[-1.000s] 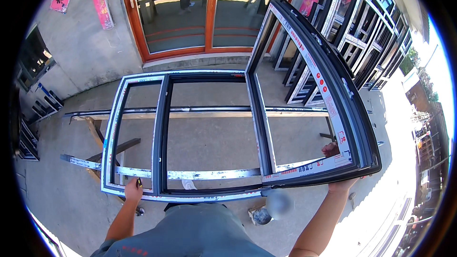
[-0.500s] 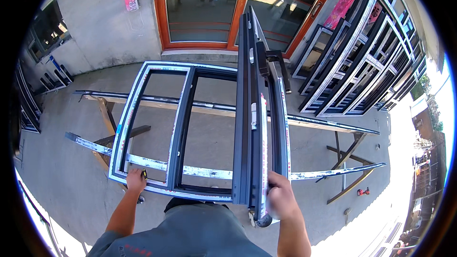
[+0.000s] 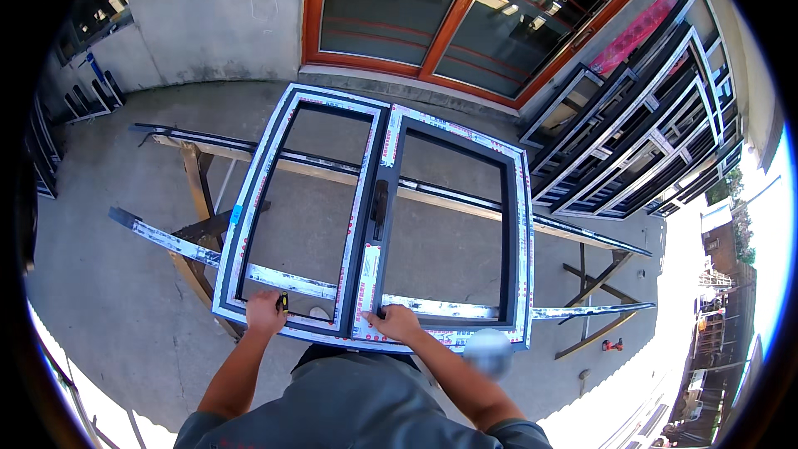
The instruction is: The person assembles a window frame by measuring sections with a tape measure, using a screwdriver to secure hardware, and fitting a glass pane into the frame.
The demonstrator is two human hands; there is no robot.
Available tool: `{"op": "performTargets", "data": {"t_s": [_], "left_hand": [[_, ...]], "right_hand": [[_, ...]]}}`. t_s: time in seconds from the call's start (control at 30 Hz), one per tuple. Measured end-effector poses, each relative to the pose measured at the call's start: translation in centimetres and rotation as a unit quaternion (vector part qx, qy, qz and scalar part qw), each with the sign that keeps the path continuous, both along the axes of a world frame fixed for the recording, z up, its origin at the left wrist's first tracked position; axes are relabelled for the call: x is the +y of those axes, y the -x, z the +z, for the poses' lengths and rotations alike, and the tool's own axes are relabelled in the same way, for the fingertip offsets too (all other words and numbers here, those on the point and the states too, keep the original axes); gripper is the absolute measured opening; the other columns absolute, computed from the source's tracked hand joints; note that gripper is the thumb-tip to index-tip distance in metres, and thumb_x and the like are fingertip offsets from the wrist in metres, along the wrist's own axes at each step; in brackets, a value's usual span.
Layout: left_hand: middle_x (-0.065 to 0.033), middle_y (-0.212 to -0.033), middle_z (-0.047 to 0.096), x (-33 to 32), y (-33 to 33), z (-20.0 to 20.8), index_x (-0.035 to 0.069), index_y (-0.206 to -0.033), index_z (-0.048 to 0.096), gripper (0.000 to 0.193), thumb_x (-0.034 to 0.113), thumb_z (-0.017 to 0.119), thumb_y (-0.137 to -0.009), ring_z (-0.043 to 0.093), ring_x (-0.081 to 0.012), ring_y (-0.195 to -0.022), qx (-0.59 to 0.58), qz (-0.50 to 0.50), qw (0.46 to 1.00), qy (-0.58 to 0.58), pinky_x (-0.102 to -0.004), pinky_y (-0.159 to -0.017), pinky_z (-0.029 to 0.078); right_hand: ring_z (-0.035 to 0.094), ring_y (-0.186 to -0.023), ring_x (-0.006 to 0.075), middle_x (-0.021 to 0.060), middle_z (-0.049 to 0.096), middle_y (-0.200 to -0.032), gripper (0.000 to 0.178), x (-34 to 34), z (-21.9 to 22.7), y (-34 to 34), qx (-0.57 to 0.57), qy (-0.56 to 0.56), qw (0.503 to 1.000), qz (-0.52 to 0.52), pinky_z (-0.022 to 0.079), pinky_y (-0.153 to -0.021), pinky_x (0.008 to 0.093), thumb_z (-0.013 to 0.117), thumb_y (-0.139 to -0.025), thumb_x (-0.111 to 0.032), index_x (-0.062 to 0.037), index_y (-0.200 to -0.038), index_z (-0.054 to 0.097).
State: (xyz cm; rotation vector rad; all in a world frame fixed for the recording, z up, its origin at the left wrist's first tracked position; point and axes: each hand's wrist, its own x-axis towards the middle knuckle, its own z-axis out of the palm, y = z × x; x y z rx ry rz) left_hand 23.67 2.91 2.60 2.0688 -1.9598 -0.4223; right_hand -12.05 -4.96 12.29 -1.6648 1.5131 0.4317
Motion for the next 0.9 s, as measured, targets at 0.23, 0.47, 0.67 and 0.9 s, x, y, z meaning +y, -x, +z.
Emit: {"op": "performTargets", "data": {"t_s": [0.23,0.47,0.67,0.9], "left_hand": [[-0.0134,-0.086,0.071,-0.2,-0.2,0.0,0.007,-0.088,0.067,0.017,0.019,0.074,-0.078,0.068,-0.0350,-0.088,0.017,0.015,1.000,-0.007,-0.0499,-0.080,0.053],[-0.0137,-0.089,0.071,-0.4,-0.2,-0.3,0.008,-0.093,0.067,0.020,0.020,0.073,-0.079,0.068,-0.0340,-0.092,0.005,0.011,0.999,-0.043,-0.0495,-0.086,0.051],[-0.0151,-0.086,0.068,-0.4,-0.2,0.8,0.006,-0.088,0.066,0.019,0.011,0.073,-0.071,0.066,-0.0370,-0.087,0.025,0.018,1.000,0.002,-0.0501,-0.079,0.052],[-0.0136,-0.085,0.068,-0.6,0.0,0.2,0.007,-0.087,0.064,0.018,0.013,0.073,-0.072,0.066,-0.0368,-0.086,0.030,0.017,0.999,-0.011,-0.0504,-0.079,0.051]], "right_hand": [[0.075,-0.098,0.0344,0.0182,0.078,-0.102,0.071,-5.0,-1.8,0.9,-0.032,0.085,0.995,-0.033,0.058,-0.088,0.0425,0.059,-0.098,-0.070,-0.0033,-0.108,0.080],[0.071,-0.075,0.0252,0.0129,0.072,-0.084,0.057,-20.7,-4.7,-4.0,-0.205,0.168,0.896,-0.357,0.058,-0.075,0.0420,0.061,-0.104,-0.053,0.0036,-0.109,0.067],[0.075,-0.083,0.0430,0.0272,0.073,-0.088,0.049,-21.0,-4.3,-9.5,-0.062,0.242,0.908,-0.337,0.059,-0.077,0.0504,0.062,-0.103,-0.045,0.0043,-0.101,0.062],[0.071,-0.096,0.0532,0.0327,0.073,-0.098,0.049,-20.6,-5.5,-8.3,-0.007,0.292,0.930,-0.222,0.057,-0.086,0.0582,0.063,-0.102,-0.046,0.0028,-0.110,0.057]]}}
